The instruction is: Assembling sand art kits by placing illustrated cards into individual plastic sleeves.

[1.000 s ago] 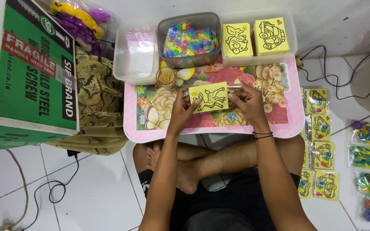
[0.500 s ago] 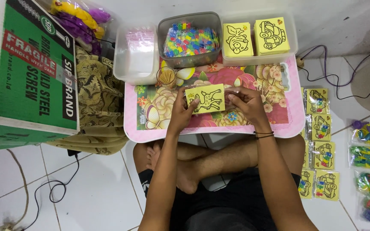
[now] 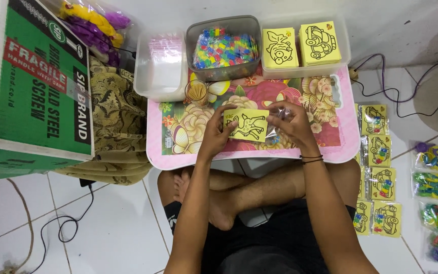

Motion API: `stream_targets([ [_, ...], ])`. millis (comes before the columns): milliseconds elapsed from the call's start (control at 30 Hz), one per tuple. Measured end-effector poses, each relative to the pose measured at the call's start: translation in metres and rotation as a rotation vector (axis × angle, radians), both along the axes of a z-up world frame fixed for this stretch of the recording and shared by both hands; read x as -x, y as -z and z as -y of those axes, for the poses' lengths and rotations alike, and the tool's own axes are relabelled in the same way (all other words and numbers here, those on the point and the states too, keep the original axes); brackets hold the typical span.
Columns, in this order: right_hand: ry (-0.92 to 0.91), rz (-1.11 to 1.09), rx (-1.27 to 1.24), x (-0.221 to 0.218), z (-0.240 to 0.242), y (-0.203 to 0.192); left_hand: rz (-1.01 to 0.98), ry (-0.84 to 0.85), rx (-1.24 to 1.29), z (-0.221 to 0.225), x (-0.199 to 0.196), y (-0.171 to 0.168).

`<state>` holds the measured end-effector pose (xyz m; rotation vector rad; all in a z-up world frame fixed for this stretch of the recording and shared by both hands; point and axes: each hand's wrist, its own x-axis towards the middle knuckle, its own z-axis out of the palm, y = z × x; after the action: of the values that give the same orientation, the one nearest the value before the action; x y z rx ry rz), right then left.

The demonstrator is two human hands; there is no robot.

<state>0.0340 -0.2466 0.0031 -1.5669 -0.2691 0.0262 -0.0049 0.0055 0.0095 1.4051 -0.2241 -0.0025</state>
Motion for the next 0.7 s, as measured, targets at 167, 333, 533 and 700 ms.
stream_targets([
  [167, 0.001, 0.041, 0.056, -0.006, 0.007, 0.016, 0.015, 0.007, -0.035, 0.0, -0.002, 0.003],
  [333, 0.043, 0.034, 0.063, 0.002, 0.001, 0.01, -0.008, 0.004, -0.033, 0.001, 0.0, 0.001],
  [533, 0.094, 0.086, 0.031, -0.003, 0.0, 0.012, -0.039, -0.007, -0.032, 0.0, -0.003, 0.007],
  [700, 0.104, 0.067, -0.164, 0.003, -0.008, -0.007, -0.049, -0.036, 0.009, 0.001, -0.003, 0.011],
])
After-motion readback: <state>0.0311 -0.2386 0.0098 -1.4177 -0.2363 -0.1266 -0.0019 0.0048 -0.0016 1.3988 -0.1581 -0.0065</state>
